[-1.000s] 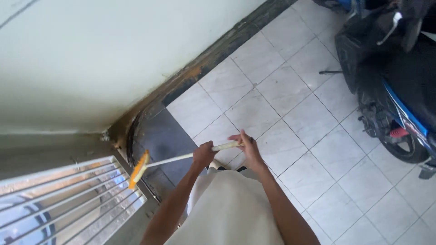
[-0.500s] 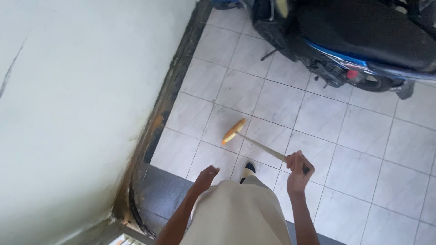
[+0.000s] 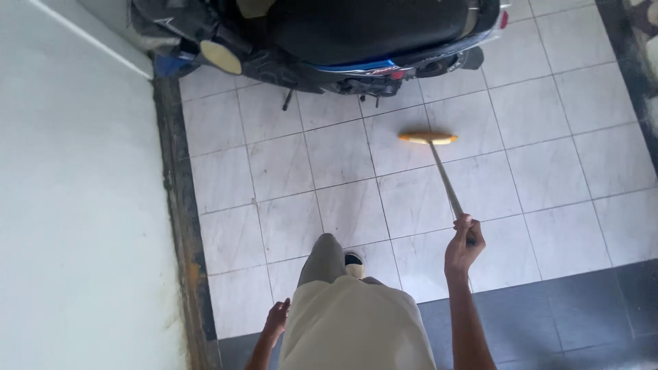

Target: Sweeping the tiled floor of a garage area between parked motorcycles.

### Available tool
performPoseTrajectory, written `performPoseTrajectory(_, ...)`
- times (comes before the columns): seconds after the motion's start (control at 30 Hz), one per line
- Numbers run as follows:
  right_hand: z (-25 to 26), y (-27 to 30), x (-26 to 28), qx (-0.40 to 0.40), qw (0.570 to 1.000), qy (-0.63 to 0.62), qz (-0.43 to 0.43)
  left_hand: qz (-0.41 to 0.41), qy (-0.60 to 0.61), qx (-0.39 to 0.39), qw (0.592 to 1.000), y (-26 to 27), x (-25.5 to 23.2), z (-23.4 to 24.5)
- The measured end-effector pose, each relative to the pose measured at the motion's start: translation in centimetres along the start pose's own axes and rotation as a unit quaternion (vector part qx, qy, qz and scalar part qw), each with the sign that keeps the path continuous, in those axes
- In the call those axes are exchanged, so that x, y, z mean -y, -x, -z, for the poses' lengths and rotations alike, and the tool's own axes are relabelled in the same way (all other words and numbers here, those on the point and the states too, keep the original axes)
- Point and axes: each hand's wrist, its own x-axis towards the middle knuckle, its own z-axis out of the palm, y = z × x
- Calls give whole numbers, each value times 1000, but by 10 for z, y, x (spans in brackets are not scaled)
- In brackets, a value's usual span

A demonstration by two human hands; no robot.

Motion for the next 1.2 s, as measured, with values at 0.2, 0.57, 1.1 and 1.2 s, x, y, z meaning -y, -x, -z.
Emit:
performPoseTrajectory(0.2, 12, -24, -23, -111, 991, 64, -35, -239, -106, 3, 965, -71, -126, -1)
performPoseTrajectory(0.57, 8, -122, 42, -259, 955, 114, -92, -240, -108, 111, 958, -187, -436, 28)
performPoseTrajectory(1.1, 50, -343, 66, -360, 930, 69, 3, -431, -285, 172, 839, -84, -820, -232)
performPoseTrajectory(1.2, 79, -427, 65, -339, 940, 30, -15, -380, -338, 200, 837, -68, -832, -297)
